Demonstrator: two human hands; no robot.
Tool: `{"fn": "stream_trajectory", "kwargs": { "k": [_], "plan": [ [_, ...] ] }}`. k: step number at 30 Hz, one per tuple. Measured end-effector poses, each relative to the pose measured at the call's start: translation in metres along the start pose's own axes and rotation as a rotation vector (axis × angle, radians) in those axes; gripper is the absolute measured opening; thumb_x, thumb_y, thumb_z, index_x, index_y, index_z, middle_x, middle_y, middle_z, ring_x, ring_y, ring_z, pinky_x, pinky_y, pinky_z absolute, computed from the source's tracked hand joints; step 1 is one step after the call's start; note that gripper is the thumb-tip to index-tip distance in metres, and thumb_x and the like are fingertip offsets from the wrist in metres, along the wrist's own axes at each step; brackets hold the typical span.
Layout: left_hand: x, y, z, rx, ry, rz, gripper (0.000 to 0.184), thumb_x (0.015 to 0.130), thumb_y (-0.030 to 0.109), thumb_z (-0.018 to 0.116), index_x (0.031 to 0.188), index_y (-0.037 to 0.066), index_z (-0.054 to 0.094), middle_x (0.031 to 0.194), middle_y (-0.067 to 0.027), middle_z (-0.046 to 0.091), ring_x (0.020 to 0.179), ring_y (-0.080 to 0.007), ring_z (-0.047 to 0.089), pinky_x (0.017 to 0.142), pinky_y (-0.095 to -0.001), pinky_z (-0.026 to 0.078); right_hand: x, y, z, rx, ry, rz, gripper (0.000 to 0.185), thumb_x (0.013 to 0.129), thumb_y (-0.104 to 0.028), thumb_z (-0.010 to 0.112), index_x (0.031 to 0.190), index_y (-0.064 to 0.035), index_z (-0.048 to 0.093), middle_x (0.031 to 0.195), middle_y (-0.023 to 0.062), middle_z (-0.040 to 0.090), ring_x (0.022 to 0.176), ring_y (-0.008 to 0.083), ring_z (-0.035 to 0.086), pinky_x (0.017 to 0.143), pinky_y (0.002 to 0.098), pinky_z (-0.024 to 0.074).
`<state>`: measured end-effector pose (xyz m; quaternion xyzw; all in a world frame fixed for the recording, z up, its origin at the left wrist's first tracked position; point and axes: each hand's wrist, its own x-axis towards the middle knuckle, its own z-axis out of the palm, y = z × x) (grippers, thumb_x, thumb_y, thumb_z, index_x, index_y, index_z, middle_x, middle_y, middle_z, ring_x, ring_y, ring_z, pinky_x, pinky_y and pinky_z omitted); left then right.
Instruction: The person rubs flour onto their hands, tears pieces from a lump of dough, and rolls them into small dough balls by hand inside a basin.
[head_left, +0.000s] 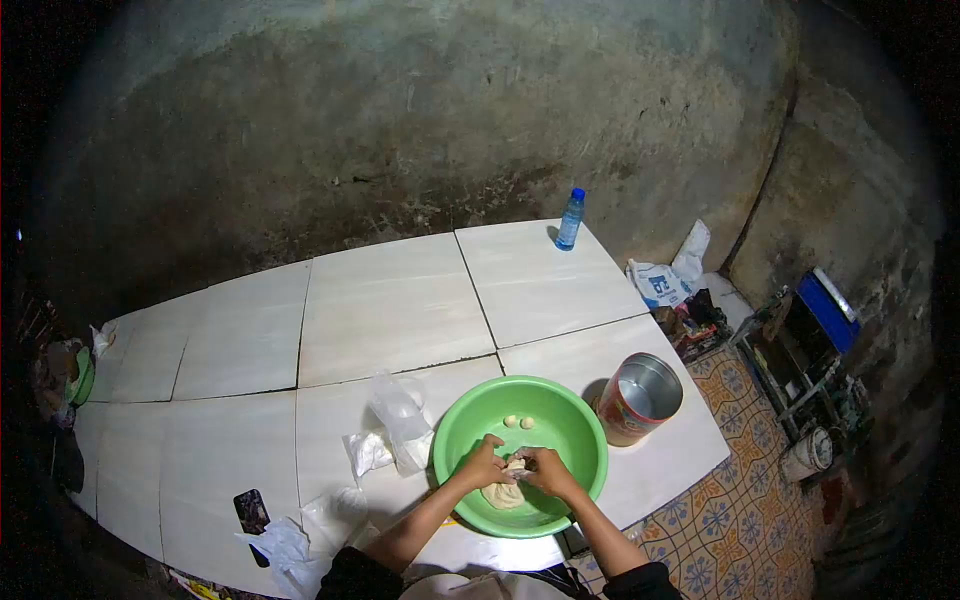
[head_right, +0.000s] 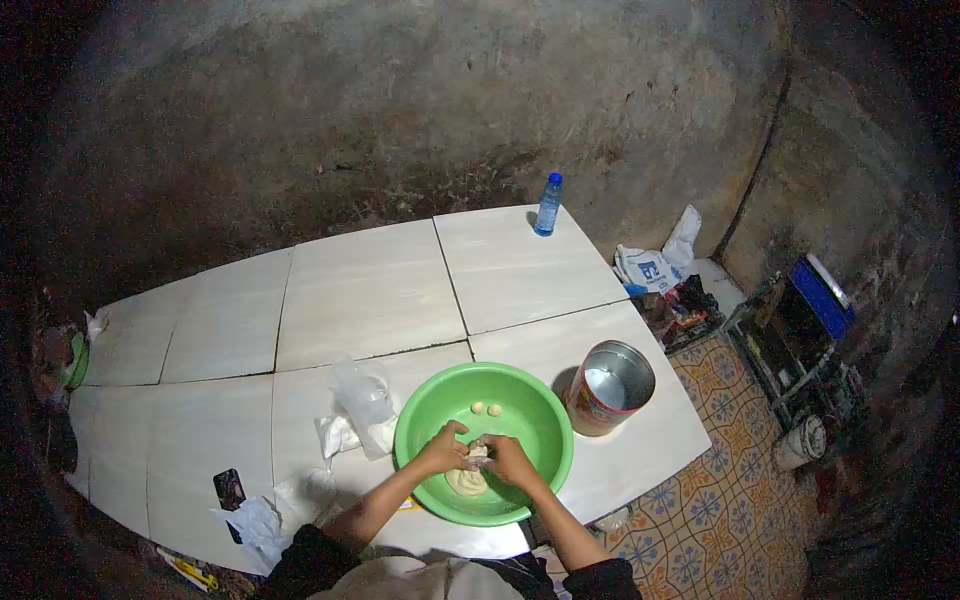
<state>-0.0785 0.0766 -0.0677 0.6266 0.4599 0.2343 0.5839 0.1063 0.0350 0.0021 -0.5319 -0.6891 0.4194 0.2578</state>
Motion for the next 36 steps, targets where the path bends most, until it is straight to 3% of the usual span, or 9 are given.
{"fn": "stream_trajectory", "kwargs": {
  "k": [7,9,10,13,14,18,23,26,36],
  "plan": [
    [-0.003,0.006,-0.002,0.136,-0.041,0.100,0.079,0.053,0.021,0.090,0.114,0.000,0.044,0.083,-0.0100,0.065,0.075,-0.0202,0.062,0.072,-0.0332,0.050,0.002,0.005,0.001,-0.104,-0.071,-0.285,0.029,0.073,0.003,0.063,0.102,-0.0022,0.065,0.093,0.0195,0.067,0.082,0.0277,0.066,0.076,0.0363,0.0501],
    [-0.002,0.005,0.001,-0.028,-0.141,0.114,0.066,0.056,0.028,0.089,0.105,-0.001,0.055,0.079,-0.0082,0.064,0.073,-0.0173,0.060,0.068,-0.0325,0.049,0.000,-0.002,0.000,-0.116,-0.015,-0.156,0.028,0.072,0.004,0.062,0.099,-0.0011,0.065,0.089,0.0189,0.067,0.078,0.0248,0.064,0.073,0.0360,0.0491],
    [-0.009,0.030,-0.003,0.281,-0.190,0.064,0.053,0.064,0.035,0.086,0.094,0.000,0.059,0.080,-0.0053,0.064,0.073,-0.0132,0.058,0.066,-0.0296,0.047,0.002,0.003,0.000,-0.006,-0.007,-0.165,0.024,0.072,0.003,0.062,0.096,-0.0002,0.065,0.082,0.0159,0.066,0.075,0.0193,0.062,0.070,0.0333,0.0483],
    [-0.023,0.053,-0.003,0.272,-0.225,0.106,0.054,0.066,0.049,0.081,0.083,0.001,0.063,0.073,-0.0057,0.062,0.068,-0.0142,0.055,0.062,-0.0313,0.045,0.010,0.022,0.002,0.177,-0.054,-0.090,0.014,0.083,-0.003,0.061,0.096,0.0019,0.064,0.079,0.0032,0.063,0.072,0.0106,0.057,0.067,0.0282,0.0470],
    [-0.016,0.038,-0.002,0.498,-0.194,0.105,0.057,0.066,0.055,0.078,0.083,0.002,0.065,0.072,-0.0094,0.063,0.067,-0.0190,0.058,0.062,-0.0342,0.046,0.010,0.028,0.001,0.179,-0.057,-0.093,0.014,0.083,-0.003,0.061,0.096,0.0019,0.064,0.079,0.0032,0.063,0.072,0.0106,0.057,0.067,0.0282,0.0470],
    [-0.013,0.028,0.000,0.470,-0.112,0.153,0.056,0.062,0.053,0.079,0.076,0.001,0.064,0.077,-0.0186,0.065,0.070,-0.0329,0.063,0.063,-0.0404,0.048,0.010,0.023,-0.009,0.378,-0.148,0.015,0.013,0.088,-0.007,0.059,0.097,0.0009,0.064,0.082,0.0005,0.063,0.071,0.0081,0.055,0.064,0.0248,0.0454],
    [-0.011,0.022,0.003,0.423,-0.109,0.164,0.055,0.061,0.050,0.080,0.079,0.001,0.066,0.080,-0.0180,0.065,0.072,-0.0323,0.063,0.066,-0.0402,0.048,0.008,0.015,-0.005,0.349,-0.061,-0.034,0.014,0.087,-0.007,0.060,0.098,0.0005,0.065,0.080,-0.0004,0.063,0.067,0.0076,0.054,0.060,0.0231,0.0432],
    [-0.012,0.028,0.003,0.479,-0.099,0.163,0.052,0.066,0.050,0.079,0.081,0.002,0.065,0.074,-0.0129,0.065,0.067,-0.0240,0.061,0.063,-0.0369,0.046,0.007,0.014,-0.010,0.327,-0.090,0.019,0.015,0.085,-0.006,0.061,0.098,0.0003,0.065,0.080,0.0001,0.063,0.068,0.0078,0.056,0.061,0.0233,0.0448],
    [-0.013,0.031,0.003,0.455,-0.112,0.185,0.053,0.067,0.050,0.078,0.078,0.000,0.064,0.072,-0.0141,0.064,0.064,-0.0251,0.060,0.060,-0.0386,0.045,0.008,0.017,-0.008,0.342,-0.070,0.020,0.014,0.086,-0.008,0.063,0.096,0.0013,0.065,0.083,0.0035,0.065,0.072,0.0107,0.059,0.064,0.0264,0.0493]
  ]
}}
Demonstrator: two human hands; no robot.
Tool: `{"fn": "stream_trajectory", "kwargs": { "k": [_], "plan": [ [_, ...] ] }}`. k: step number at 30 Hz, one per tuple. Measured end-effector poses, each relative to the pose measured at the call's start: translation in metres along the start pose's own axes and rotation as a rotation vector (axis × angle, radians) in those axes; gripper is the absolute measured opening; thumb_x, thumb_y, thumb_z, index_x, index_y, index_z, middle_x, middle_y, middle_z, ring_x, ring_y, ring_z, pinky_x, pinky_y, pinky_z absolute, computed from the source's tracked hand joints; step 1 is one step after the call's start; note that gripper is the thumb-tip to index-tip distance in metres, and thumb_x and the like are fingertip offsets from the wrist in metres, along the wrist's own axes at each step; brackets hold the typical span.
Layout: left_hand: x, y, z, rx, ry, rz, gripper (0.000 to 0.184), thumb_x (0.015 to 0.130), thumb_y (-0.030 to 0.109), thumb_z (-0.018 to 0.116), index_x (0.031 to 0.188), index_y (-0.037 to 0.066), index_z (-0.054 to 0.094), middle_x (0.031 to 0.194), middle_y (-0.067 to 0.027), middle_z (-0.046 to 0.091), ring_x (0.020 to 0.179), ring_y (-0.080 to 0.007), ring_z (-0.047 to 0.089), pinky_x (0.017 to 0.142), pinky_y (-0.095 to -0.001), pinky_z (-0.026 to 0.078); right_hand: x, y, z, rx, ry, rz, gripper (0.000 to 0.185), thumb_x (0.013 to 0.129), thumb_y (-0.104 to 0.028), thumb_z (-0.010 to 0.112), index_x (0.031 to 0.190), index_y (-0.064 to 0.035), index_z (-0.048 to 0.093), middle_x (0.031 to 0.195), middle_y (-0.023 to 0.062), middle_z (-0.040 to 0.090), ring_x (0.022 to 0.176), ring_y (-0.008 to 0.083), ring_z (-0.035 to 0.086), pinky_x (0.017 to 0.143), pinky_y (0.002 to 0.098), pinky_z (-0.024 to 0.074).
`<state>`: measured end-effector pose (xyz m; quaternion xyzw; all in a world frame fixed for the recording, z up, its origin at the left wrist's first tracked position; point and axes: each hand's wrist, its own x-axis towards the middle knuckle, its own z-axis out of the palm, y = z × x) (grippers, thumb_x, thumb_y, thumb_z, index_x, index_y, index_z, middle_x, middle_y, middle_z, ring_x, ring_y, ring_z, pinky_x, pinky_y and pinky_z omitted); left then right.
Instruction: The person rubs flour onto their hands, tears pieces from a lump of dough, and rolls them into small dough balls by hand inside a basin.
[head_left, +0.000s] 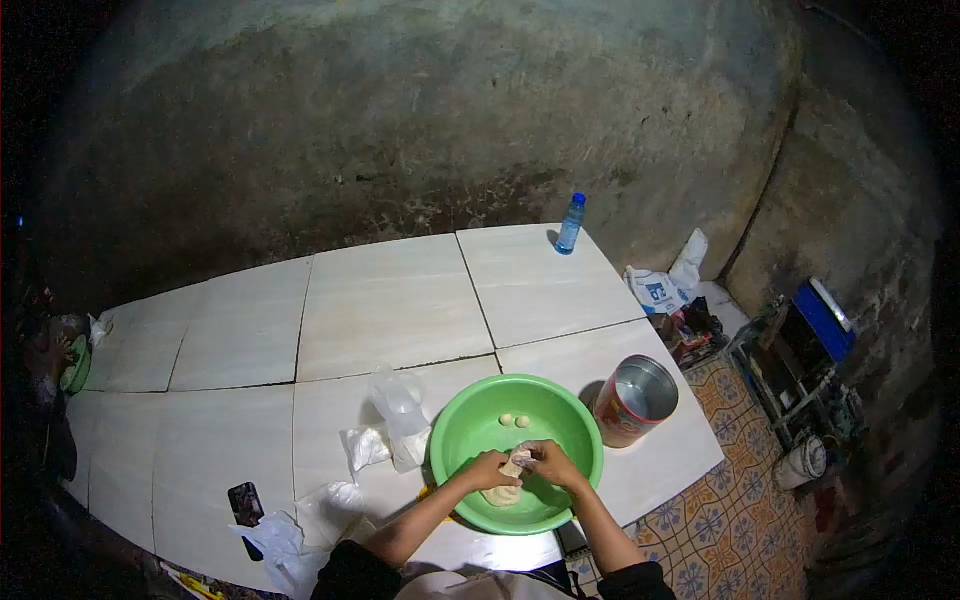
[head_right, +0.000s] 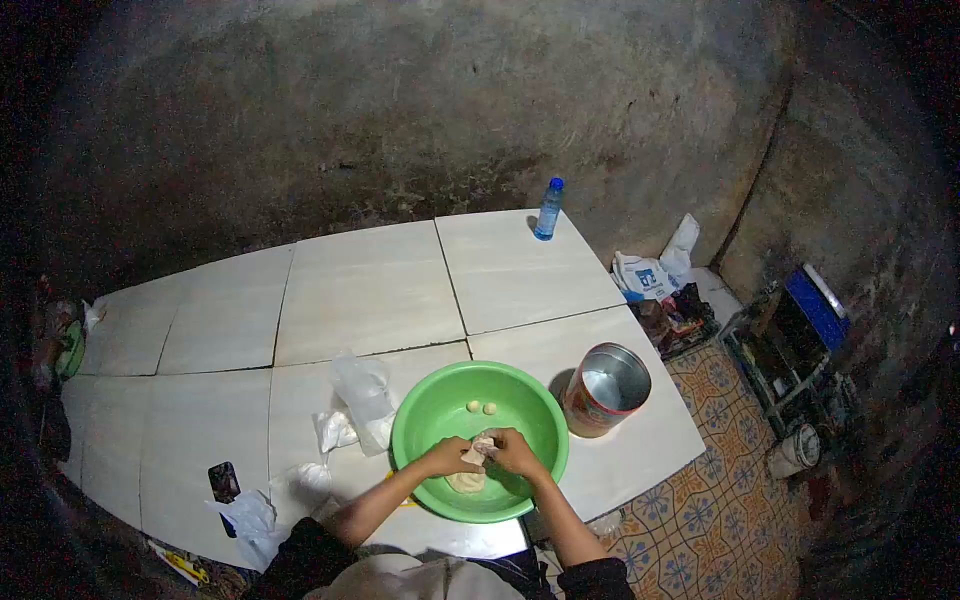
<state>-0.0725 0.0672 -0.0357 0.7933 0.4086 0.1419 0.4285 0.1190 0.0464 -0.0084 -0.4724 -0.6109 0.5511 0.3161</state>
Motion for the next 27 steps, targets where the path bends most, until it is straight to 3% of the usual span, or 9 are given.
{"fn": "stream_trajectory", "kwargs": {
  "k": [5,19,21,22,27],
  "plan": [
    [-0.001,0.002,0.001,-0.052,-0.017,-0.019,0.051,0.069,0.047,0.078,0.095,0.004,0.068,0.089,-0.0173,0.068,0.084,-0.0313,0.066,0.076,-0.0395,0.050,0.003,0.003,0.003,-0.015,0.019,-0.020,0.014,0.086,-0.008,0.064,0.096,0.0015,0.066,0.084,0.0040,0.066,0.072,0.0110,0.060,0.063,0.0266,0.0494],
    [0.002,-0.003,0.003,-0.009,-0.010,0.016,0.049,0.070,0.046,0.077,0.092,0.003,0.067,0.086,-0.0169,0.068,0.080,-0.0308,0.066,0.071,-0.0393,0.050,0.001,0.004,0.005,-0.025,0.065,0.016,0.013,0.085,-0.007,0.065,0.094,0.0024,0.066,0.081,0.0030,0.065,0.069,0.0091,0.058,0.062,0.0253,0.0472],
    [0.003,0.001,-0.002,-0.004,-0.071,-0.062,0.050,0.070,0.045,0.077,0.095,0.003,0.068,0.087,-0.0161,0.068,0.080,-0.0287,0.066,0.071,-0.0384,0.050,0.003,0.008,0.003,-0.009,0.048,-0.008,0.014,0.085,-0.006,0.064,0.095,0.0026,0.066,0.082,0.0035,0.065,0.069,0.0098,0.059,0.063,0.0254,0.0480],
    [0.000,0.004,-0.005,-0.105,-0.087,-0.042,0.052,0.070,0.045,0.078,0.098,0.002,0.068,0.087,-0.0148,0.068,0.077,-0.0233,0.065,0.071,-0.0363,0.050,0.004,0.008,0.003,-0.001,0.047,-0.009,0.014,0.085,-0.006,0.064,0.096,0.0025,0.066,0.082,0.0039,0.066,0.071,0.0102,0.059,0.063,0.0256,0.0485],
    [0.005,-0.005,0.000,-0.349,-0.073,0.025,0.055,0.069,0.048,0.079,0.093,0.001,0.066,0.080,-0.0100,0.066,0.073,-0.0160,0.059,0.068,-0.0326,0.048,0.005,0.008,0.002,-0.036,0.087,-0.022,0.012,0.084,-0.002,0.063,0.095,0.0032,0.066,0.082,0.0044,0.066,0.073,0.0105,0.060,0.065,0.0265,0.0500]
  ]
}}
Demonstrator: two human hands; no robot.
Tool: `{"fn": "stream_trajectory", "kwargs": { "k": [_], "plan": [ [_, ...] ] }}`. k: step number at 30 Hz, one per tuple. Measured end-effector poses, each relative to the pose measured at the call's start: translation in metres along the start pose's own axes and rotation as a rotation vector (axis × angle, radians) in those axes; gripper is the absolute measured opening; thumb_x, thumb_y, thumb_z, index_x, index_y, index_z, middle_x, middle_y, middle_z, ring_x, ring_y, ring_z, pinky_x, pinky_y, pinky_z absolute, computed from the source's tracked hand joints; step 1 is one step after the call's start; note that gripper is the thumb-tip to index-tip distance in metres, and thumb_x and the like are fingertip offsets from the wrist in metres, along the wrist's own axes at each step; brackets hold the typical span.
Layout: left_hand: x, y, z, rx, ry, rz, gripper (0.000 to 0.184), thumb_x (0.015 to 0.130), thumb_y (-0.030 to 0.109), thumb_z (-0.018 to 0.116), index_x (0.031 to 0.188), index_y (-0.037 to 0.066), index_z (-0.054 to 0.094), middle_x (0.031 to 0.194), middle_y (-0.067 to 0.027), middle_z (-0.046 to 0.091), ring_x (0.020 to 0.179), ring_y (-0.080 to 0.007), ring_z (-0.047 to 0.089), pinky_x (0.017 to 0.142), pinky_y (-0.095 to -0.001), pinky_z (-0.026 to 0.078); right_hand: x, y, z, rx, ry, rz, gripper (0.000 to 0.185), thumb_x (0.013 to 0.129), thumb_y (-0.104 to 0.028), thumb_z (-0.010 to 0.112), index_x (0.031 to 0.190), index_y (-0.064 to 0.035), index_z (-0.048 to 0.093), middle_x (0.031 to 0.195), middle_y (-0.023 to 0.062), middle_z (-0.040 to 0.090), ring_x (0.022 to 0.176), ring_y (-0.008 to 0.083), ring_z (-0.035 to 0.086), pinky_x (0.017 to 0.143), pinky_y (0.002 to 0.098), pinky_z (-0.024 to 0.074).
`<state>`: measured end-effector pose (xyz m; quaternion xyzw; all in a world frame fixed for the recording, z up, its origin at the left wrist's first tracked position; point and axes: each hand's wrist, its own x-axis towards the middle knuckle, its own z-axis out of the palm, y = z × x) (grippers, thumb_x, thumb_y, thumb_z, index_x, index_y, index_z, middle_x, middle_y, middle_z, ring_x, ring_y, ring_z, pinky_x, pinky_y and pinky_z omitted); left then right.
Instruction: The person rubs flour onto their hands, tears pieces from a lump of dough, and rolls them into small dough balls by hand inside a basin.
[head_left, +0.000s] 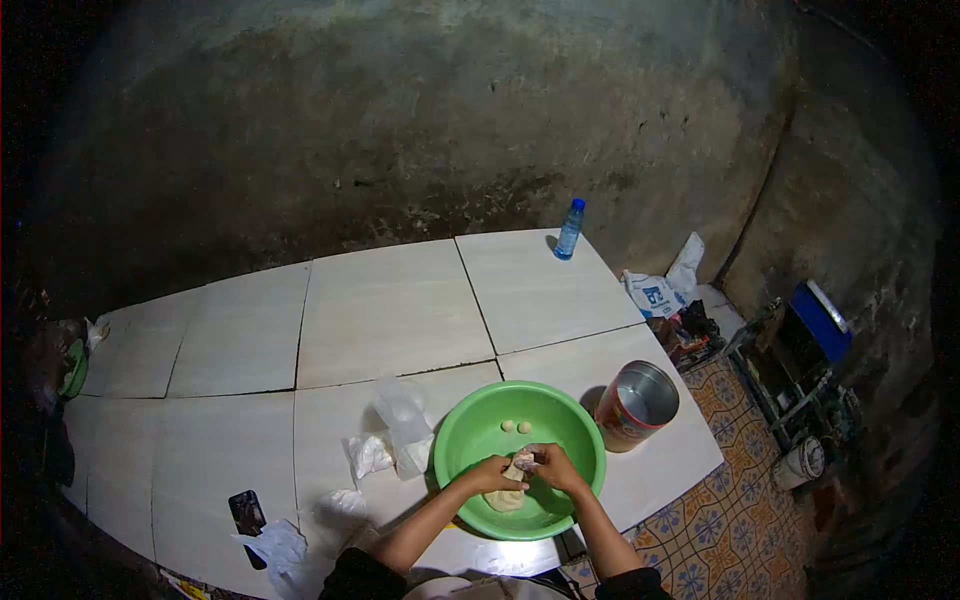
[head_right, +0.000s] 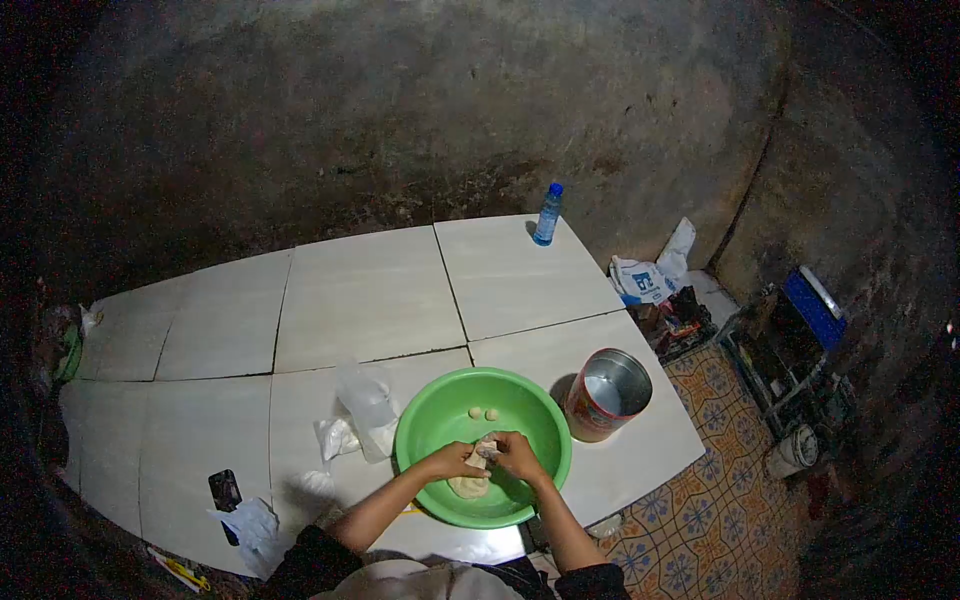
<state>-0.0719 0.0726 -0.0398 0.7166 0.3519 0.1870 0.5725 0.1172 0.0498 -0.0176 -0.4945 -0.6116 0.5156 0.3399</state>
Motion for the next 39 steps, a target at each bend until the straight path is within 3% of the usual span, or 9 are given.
{"fn": "stream_trajectory", "kwargs": {
  "k": [2,3,7,18,23,26,30,32,39],
  "plan": [
    [0.000,0.008,-0.005,0.240,-0.026,-0.122,0.054,0.068,0.049,0.079,0.087,0.000,0.064,0.075,-0.0080,0.063,0.069,-0.0161,0.057,0.063,-0.0329,0.046,0.000,-0.003,0.001,-0.010,0.011,-0.006,0.013,0.084,-0.002,0.064,0.096,0.0033,0.066,0.083,0.0047,0.066,0.074,0.0104,0.061,0.065,0.0262,0.0502],
    [0.000,0.012,-0.005,0.251,-0.025,-0.156,0.054,0.069,0.047,0.079,0.090,0.000,0.063,0.081,-0.0149,0.064,0.074,-0.0233,0.060,0.068,-0.0378,0.046,0.000,-0.004,0.001,-0.017,0.026,-0.008,0.014,0.083,-0.002,0.065,0.096,0.0034,0.066,0.083,0.0050,0.066,0.074,0.0103,0.061,0.065,0.0259,0.0503],
    [-0.004,0.014,-0.005,0.146,-0.018,-0.049,0.056,0.067,0.047,0.079,0.093,-0.001,0.063,0.089,-0.0172,0.065,0.081,-0.0276,0.063,0.072,-0.0386,0.048,0.002,0.001,0.000,-0.041,0.053,-0.005,0.017,0.082,-0.005,0.068,0.097,0.0037,0.067,0.084,0.0077,0.068,0.075,0.0109,0.062,0.067,0.0271,0.0509],
    [0.003,-0.011,0.002,0.196,-0.020,-0.045,0.055,0.073,0.047,0.076,0.103,0.003,0.064,0.094,-0.0142,0.066,0.087,-0.0254,0.063,0.079,-0.0361,0.048,0.003,-0.003,0.000,-0.100,0.083,0.003,0.018,0.080,-0.011,0.071,0.091,0.0028,0.068,0.078,0.0096,0.068,0.071,0.0116,0.062,0.066,0.0293,0.0498],
    [-0.006,0.024,-0.008,0.259,-0.090,-0.111,0.064,0.074,0.051,0.073,0.113,0.002,0.060,0.103,-0.0185,0.066,0.092,-0.0291,0.063,0.082,-0.0384,0.048,0.004,0.013,0.000,-0.069,0.070,-0.033,0.021,0.079,-0.011,0.071,0.096,0.0014,0.068,0.082,0.0115,0.069,0.073,0.0128,0.063,0.068,0.0298,0.0508],
    [-0.008,0.019,-0.006,0.215,-0.034,-0.017,0.064,0.074,0.052,0.072,0.111,0.000,0.060,0.101,-0.0190,0.066,0.092,-0.0293,0.063,0.080,-0.0383,0.048,0.003,0.003,0.000,-0.070,0.073,0.003,0.022,0.078,-0.008,0.071,0.096,0.0017,0.068,0.084,0.0121,0.070,0.076,0.0135,0.065,0.070,0.0297,0.0514],
    [-0.003,0.018,-0.006,0.305,-0.051,-0.120,0.056,0.077,0.052,0.070,0.099,0.000,0.063,0.088,-0.0202,0.065,0.081,-0.0315,0.064,0.073,-0.0406,0.049,-0.001,-0.015,-0.004,-0.066,0.060,0.012,0.020,0.077,-0.007,0.071,0.095,0.0009,0.069,0.082,0.0130,0.069,0.073,0.0146,0.064,0.069,0.0308,0.0512],
    [-0.002,0.023,-0.009,0.383,-0.025,-0.145,0.054,0.078,0.052,0.069,0.095,0.001,0.064,0.083,-0.0206,0.065,0.078,-0.0324,0.064,0.071,-0.0414,0.049,0.001,-0.041,-0.011,-0.334,-0.067,-0.047,0.018,0.079,-0.002,0.069,0.097,0.0012,0.068,0.089,0.0099,0.070,0.077,0.0141,0.065,0.070,0.0299,0.0527],
    [0.000,0.039,-0.017,0.407,-0.070,-0.059,0.050,0.082,0.046,0.066,0.103,0.001,0.062,0.091,-0.0241,0.065,0.086,-0.0393,0.063,0.077,-0.0456,0.048,0.014,-0.072,-0.022,-0.544,-0.212,-0.319,0.020,0.070,-0.001,0.068,0.090,-0.0003,0.066,0.083,0.0165,0.066,0.075,0.0304,0.064,0.070,0.0368,0.0504]
  ]
}}
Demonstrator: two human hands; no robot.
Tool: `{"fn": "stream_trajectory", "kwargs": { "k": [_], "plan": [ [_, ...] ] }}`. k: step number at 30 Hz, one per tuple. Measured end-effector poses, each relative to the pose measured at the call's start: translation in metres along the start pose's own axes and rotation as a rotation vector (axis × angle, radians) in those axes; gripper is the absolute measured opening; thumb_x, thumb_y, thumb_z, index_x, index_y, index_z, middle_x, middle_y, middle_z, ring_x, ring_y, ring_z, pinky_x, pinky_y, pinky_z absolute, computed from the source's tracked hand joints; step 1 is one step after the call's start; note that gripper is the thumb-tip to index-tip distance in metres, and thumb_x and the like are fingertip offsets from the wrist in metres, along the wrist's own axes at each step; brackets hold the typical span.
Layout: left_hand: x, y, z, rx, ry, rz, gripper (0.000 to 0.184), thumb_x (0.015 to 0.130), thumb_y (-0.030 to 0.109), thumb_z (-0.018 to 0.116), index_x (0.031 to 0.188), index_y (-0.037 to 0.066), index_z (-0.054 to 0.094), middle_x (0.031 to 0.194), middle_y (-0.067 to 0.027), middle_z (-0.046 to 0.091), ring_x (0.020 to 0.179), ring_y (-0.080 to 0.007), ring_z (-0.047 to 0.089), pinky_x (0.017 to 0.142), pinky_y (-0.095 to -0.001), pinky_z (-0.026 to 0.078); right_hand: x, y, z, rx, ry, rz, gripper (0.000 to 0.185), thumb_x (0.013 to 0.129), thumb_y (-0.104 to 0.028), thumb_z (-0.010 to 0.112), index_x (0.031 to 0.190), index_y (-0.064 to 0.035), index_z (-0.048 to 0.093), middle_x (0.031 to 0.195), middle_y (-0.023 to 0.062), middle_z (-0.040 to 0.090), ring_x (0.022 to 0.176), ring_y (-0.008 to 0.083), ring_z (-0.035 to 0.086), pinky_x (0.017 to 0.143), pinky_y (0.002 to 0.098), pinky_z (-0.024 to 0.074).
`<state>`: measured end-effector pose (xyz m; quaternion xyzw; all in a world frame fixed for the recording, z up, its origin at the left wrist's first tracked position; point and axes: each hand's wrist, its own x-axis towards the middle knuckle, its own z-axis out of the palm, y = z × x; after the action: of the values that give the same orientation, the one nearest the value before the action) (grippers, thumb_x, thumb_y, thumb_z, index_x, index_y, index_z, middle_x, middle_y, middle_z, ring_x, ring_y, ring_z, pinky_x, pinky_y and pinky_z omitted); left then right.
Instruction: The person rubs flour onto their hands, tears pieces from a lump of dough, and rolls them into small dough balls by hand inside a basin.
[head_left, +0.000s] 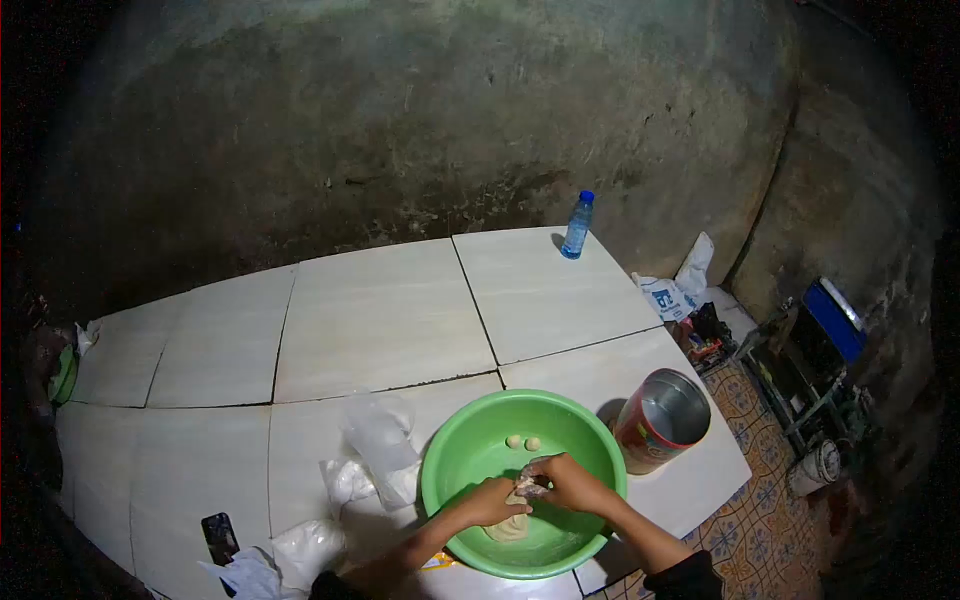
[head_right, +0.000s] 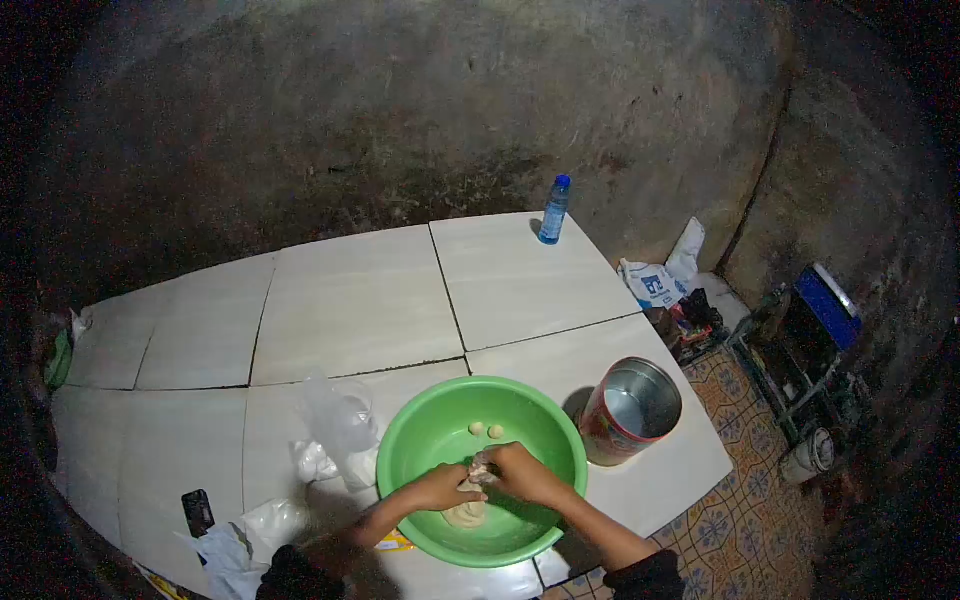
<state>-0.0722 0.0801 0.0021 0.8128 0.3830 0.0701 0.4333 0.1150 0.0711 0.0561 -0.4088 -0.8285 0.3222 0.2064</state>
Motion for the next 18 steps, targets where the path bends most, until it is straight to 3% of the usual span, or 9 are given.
{"fn": "stream_trajectory", "kwargs": {
  "k": [3,8,13,14,18],
  "plan": [
    [-0.003,0.001,0.004,0.035,-0.003,-0.035,0.049,0.084,0.044,0.064,0.106,0.000,0.061,0.093,-0.0244,0.064,0.089,-0.0389,0.063,0.079,-0.0452,0.048,0.001,0.002,-0.003,-0.071,-0.060,-0.063,0.018,0.071,-0.001,0.068,0.089,-0.0006,0.065,0.083,0.0170,0.065,0.077,0.0326,0.063,0.070,0.0379,0.0497],
    [0.005,-0.017,0.019,-0.006,0.056,0.056,0.039,0.084,0.038,0.065,0.112,0.010,0.062,0.101,-0.0191,0.066,0.093,-0.0363,0.063,0.083,-0.0410,0.048,0.001,0.005,-0.004,-0.124,-0.136,-0.138,0.014,0.074,-0.002,0.068,0.088,-0.0013,0.065,0.083,0.0157,0.064,0.075,0.0321,0.063,0.068,0.0374,0.0496],
    [0.002,0.001,-0.002,0.088,0.028,-0.040,0.043,0.080,0.039,0.069,0.093,-0.002,0.063,0.079,-0.0165,0.064,0.071,-0.0262,0.061,0.067,-0.0373,0.047,0.005,0.021,-0.002,-0.122,0.015,-0.137,0.017,0.070,-0.002,0.070,0.086,-0.0014,0.068,0.078,0.0161,0.066,0.069,0.0304,0.064,0.065,0.0360,0.0502],
    [0.009,-0.017,0.002,0.034,0.030,0.029,0.043,0.080,0.040,0.069,0.089,-0.002,0.063,0.075,-0.0142,0.063,0.068,-0.0221,0.059,0.064,-0.0355,0.046,0.006,0.024,-0.005,-0.122,-0.001,-0.093,0.018,0.069,-0.002,0.071,0.086,-0.0013,0.069,0.077,0.0161,0.067,0.067,0.0292,0.065,0.065,0.0354,0.0502],
    [0.009,-0.003,0.000,0.085,0.028,-0.023,0.042,0.079,0.038,0.069,0.090,-0.002,0.063,0.079,-0.0147,0.065,0.070,-0.0223,0.060,0.065,-0.0360,0.047,0.001,0.026,-0.006,-0.021,0.015,-0.065,0.019,0.070,-0.007,0.073,0.087,0.0007,0.068,0.080,0.0206,0.066,0.073,0.0340,0.065,0.069,0.0381,0.0499]
  ]
}}
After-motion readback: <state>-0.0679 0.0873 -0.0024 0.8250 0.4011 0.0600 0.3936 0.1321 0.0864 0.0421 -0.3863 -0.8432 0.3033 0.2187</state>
